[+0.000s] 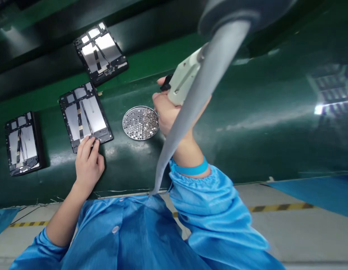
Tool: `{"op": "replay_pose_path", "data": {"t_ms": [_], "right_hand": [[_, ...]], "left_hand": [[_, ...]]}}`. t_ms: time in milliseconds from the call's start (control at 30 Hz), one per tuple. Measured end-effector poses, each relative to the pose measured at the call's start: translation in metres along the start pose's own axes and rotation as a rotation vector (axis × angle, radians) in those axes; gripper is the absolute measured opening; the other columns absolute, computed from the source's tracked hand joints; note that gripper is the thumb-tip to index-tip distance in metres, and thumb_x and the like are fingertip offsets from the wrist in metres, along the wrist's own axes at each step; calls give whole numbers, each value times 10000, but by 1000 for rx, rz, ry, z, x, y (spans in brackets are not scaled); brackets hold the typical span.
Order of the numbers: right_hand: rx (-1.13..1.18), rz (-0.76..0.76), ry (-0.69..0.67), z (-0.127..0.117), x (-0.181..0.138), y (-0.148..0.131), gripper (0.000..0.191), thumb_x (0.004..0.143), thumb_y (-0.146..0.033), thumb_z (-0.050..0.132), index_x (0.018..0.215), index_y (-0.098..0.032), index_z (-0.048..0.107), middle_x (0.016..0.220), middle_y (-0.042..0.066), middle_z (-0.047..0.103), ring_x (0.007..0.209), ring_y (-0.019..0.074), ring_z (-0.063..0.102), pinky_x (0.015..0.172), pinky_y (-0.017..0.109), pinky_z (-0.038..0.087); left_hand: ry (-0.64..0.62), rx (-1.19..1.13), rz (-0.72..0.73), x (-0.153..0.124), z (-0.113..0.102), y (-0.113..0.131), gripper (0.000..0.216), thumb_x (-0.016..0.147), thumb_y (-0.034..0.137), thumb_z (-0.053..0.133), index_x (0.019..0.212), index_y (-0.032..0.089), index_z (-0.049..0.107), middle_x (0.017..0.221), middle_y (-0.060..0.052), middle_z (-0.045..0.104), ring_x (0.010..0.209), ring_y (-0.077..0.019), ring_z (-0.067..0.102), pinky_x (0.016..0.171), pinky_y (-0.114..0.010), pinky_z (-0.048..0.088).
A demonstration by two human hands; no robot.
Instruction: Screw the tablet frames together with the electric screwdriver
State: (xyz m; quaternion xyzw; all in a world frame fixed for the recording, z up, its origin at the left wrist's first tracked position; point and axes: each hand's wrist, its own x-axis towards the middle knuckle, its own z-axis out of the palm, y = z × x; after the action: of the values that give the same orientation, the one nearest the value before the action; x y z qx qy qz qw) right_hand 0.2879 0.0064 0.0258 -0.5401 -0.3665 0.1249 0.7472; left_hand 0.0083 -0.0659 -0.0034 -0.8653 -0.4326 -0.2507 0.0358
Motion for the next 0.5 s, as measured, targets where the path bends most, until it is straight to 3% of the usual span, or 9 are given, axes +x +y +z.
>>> {"op": "replay_pose_path", "data": {"t_ms": [167,300,400,500], "right_hand": [[-32,-14,-39,-4,-1,3,152,731,-261,765,855,-226,686,772,-18,634,533,100,560,544,314,481],[6,-28,-49,-5,-2,5,166,686,-176,713,844,-220,688,773,-21,645,497,96,549,494,297,442],[35,22,-32,-3,-1,7,165,677,-165,740,815,-230,678,826,-11,704,503,100,559,494,300,466],[50,73,-16,1,-1,8,167,676,-220,788,795,-247,674,778,-22,702,492,115,549,472,291,464]], "left_hand": [[-16,-14,-75,4,2,6,514,939,26,534,1431,114,654,1403,-217,693,1472,-383,595,1215,-589,555],[-27,-93,-103,4,-3,2,521,965,48,543,1457,184,645,1388,-178,702,1451,-356,611,1205,-587,558],[-17,-138,-89,-4,-13,-20,558,1015,131,631,1557,250,574,1497,-180,654,1511,-361,561,1240,-612,512],[-23,-15,-224,-17,-25,-54,672,998,322,777,1621,271,530,1711,-243,441,1635,-487,364,1255,-734,428]]}}
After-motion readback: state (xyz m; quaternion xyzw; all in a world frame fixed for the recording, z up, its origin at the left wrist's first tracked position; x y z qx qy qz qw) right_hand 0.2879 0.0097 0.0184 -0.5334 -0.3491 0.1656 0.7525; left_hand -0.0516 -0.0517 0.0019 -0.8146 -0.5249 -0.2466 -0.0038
